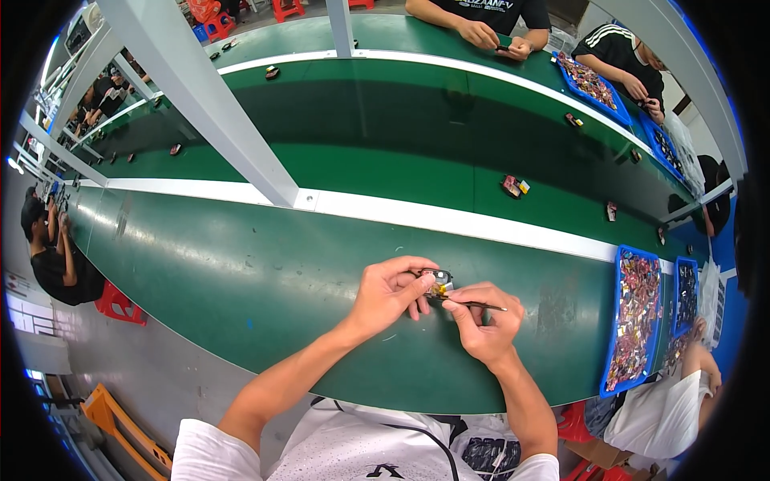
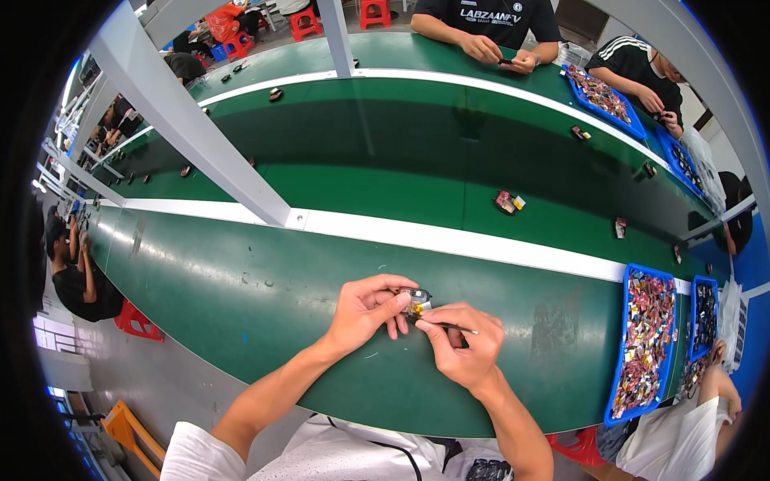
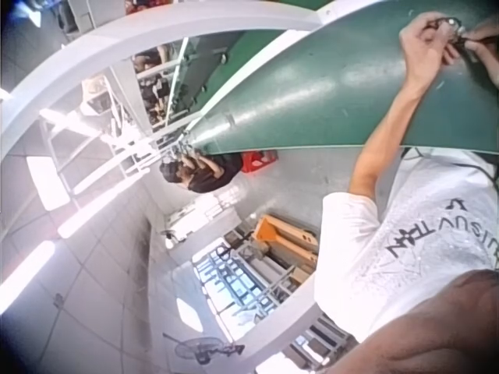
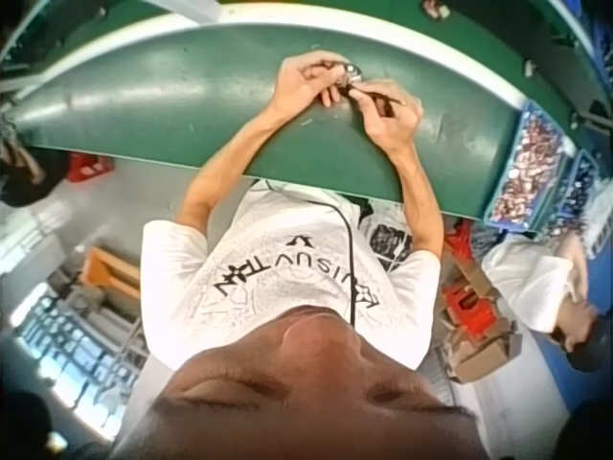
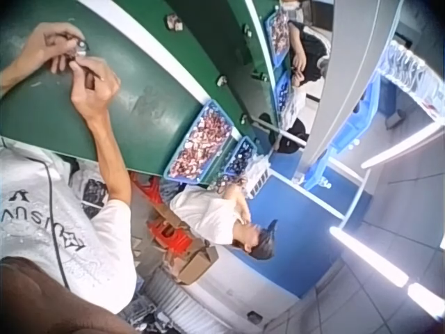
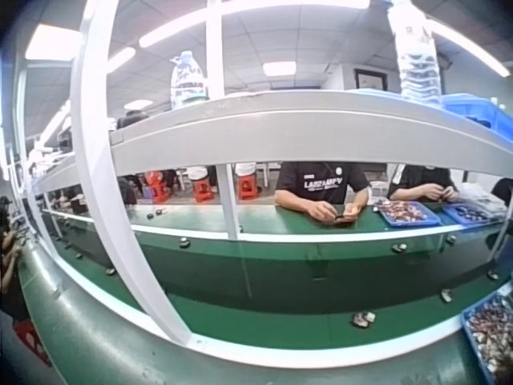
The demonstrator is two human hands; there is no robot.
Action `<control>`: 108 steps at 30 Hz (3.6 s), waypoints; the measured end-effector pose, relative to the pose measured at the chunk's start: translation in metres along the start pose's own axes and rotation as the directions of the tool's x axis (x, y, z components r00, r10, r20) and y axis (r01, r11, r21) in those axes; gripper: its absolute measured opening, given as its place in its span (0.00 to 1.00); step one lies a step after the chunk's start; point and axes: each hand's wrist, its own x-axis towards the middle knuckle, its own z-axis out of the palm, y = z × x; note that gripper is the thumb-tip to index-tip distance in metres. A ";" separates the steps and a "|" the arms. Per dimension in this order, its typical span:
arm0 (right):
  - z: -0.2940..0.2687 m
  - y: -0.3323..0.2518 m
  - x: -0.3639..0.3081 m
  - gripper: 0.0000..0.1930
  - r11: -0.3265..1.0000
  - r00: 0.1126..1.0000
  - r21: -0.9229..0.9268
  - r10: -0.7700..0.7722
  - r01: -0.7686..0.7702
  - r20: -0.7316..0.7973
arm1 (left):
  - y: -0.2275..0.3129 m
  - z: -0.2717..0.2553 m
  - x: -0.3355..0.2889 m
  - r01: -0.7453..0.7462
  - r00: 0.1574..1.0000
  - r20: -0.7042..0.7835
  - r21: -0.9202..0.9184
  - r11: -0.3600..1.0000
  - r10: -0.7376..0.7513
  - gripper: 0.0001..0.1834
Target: Assembling small electronic components on a factory production line using tweezers.
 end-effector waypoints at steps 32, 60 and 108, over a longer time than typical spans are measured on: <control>0.002 0.006 0.001 0.09 0.997 0.994 -0.054 -0.062 0.057 -0.093 | 0.020 -0.013 0.031 0.060 0.993 -0.113 0.129 0.990 -0.046 0.12; 0.003 0.024 0.004 0.08 0.991 0.986 -0.120 -0.074 0.056 -0.147 | 0.044 0.014 0.234 -0.063 0.991 0.119 0.798 0.600 -0.055 0.11; -0.003 0.017 -0.003 0.06 0.960 0.957 0.019 0.280 -0.279 -0.073 | 0.000 0.004 0.011 -0.038 0.998 -0.041 0.202 0.979 0.047 0.11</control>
